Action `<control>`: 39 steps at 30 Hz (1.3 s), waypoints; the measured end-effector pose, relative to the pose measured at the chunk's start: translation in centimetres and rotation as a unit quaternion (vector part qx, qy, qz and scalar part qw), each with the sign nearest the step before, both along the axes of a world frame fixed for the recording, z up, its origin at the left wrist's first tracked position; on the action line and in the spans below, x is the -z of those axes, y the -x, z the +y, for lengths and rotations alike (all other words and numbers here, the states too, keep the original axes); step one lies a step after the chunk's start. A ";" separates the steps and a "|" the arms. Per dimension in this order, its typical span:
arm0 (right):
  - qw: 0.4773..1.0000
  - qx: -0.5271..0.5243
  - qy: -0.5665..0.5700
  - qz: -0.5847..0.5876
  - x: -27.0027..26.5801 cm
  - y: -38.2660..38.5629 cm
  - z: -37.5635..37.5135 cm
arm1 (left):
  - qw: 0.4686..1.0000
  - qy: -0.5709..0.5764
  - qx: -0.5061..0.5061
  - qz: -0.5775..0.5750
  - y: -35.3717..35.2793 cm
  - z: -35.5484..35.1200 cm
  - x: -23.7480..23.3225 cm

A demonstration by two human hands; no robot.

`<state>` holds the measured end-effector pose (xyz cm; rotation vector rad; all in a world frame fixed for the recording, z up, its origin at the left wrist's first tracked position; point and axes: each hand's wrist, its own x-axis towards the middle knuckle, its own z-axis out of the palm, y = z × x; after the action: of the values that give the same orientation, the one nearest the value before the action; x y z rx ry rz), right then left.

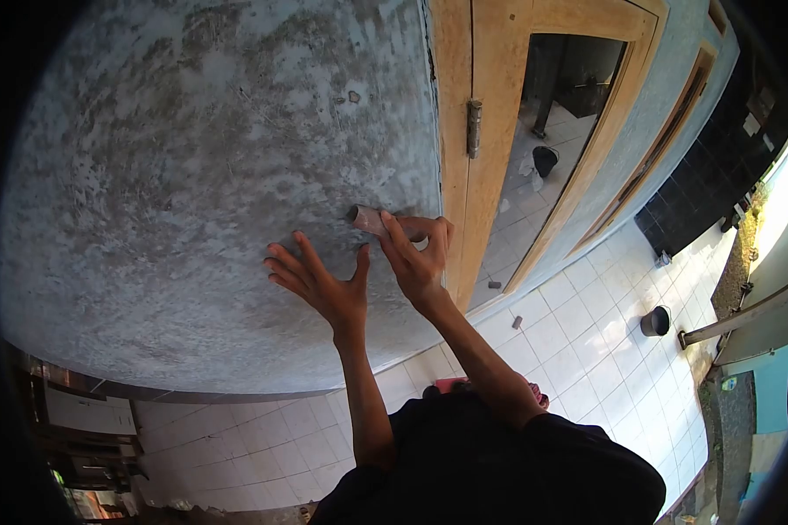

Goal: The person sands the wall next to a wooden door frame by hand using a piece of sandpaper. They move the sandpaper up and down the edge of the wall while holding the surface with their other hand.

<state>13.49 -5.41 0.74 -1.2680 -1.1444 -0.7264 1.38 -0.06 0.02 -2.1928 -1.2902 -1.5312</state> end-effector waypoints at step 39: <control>0.980 0.082 -0.035 0.177 2.1 -2.9 -0.4 | 1.000 -0.011 0.000 0.012 0.2 0.1 0.1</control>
<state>16.42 -5.76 -1.40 -1.3773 -0.7268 -0.6238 1.16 0.06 -0.10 -2.1914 -1.2615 -1.5056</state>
